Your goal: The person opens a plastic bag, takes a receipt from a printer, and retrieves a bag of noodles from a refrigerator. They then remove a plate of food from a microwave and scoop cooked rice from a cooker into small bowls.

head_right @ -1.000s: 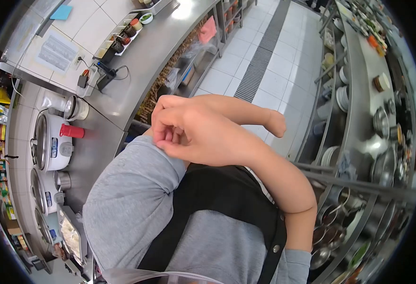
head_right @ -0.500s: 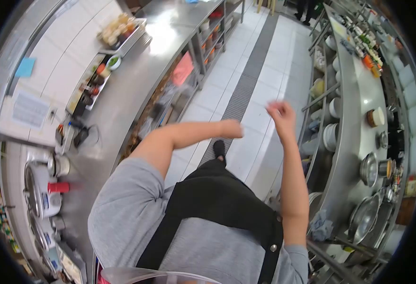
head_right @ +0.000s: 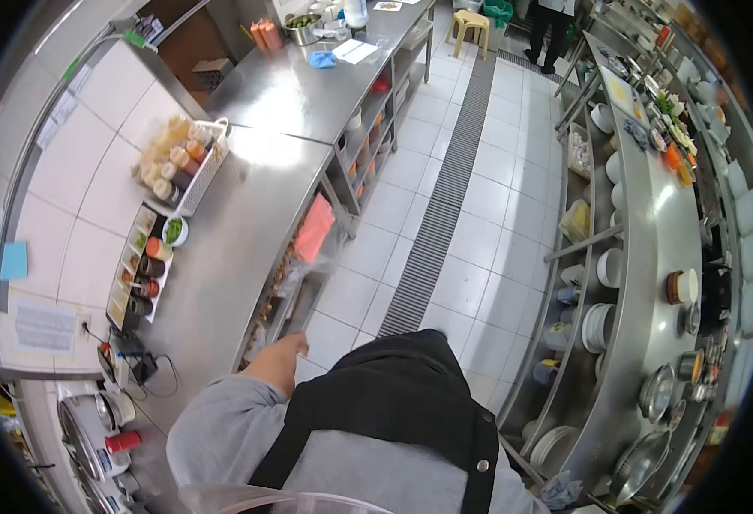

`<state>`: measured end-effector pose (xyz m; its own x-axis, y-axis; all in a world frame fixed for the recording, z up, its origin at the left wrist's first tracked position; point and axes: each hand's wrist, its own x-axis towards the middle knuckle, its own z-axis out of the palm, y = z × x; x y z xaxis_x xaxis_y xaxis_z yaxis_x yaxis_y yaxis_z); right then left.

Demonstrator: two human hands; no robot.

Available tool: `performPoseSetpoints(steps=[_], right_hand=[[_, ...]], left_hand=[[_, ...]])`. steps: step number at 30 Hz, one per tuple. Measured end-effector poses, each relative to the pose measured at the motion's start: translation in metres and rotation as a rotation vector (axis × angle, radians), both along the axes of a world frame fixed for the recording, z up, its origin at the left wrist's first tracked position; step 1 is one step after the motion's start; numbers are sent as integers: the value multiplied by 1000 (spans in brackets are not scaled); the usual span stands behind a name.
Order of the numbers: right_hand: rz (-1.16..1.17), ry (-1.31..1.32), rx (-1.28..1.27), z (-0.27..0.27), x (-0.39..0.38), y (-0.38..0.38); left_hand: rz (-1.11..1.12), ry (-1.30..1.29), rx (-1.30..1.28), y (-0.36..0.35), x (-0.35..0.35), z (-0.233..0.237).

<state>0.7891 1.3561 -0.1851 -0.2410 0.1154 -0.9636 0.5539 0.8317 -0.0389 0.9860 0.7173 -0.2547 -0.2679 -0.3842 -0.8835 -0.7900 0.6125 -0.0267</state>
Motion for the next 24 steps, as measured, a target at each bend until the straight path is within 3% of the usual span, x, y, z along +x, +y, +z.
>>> performPoseSetpoints(steps=[3,4,5,6,7,8,9,10,12,13,14,15,16,17,18,19,20,21,24], right_hand=[[247,52,-81,-11,-88,-70],[381,100,-104,-16,-133,-101],[533,186,-117,-21,-186,-135],[693,312,-133,-24,-243,-178],[829,475,-161,-23,-303,-232],[827,911,-438,-58,-370,-282],[682,1111,-592,38,-402,-383],[754,1217,-884,130,-422,-469],[818,1322,-1365,277,-416,-618],[811,1110,-1610,356,-385,-670],[1103,1220,-1661,389,-361,-719],[1237,1170,-1882,440,-327,-746],[1280,1082,-2416,461,-295,-784],[1470,897,-2529,478,-265,-803],[1806,670,-2326,504,-240,-801],[1815,603,-2343,516,-220,-799],[2162,539,-2005,517,-214,-788],[2280,459,-1945,512,-220,-782],[2276,194,-1905,474,-255,-791]], left_hand=[[-101,73,63,-89,-134,-75],[-305,457,-132,-128,-176,-93],[-296,519,-180,-149,-242,-72],[-172,828,-256,-141,-302,11],[-320,751,-252,-159,-364,34],[-460,834,-302,-156,-405,112],[-561,824,-331,-158,-450,153],[-646,939,-374,-166,-493,158],[-837,901,-340,-164,-567,210],[-882,912,-345,-155,-599,232],[-934,926,-342,-142,-632,253],[-989,932,-344,-127,-658,282],[-1045,942,-343,-114,-687,297],[-1081,959,-336,-104,-712,312],[-1119,977,-325,-97,-743,311],[-1135,993,-306,-90,-765,317],[-1106,1032,-298,-94,-780,319],[-1078,1071,-289,-97,-796,318],[-917,1033,-284,-144,-827,313]])
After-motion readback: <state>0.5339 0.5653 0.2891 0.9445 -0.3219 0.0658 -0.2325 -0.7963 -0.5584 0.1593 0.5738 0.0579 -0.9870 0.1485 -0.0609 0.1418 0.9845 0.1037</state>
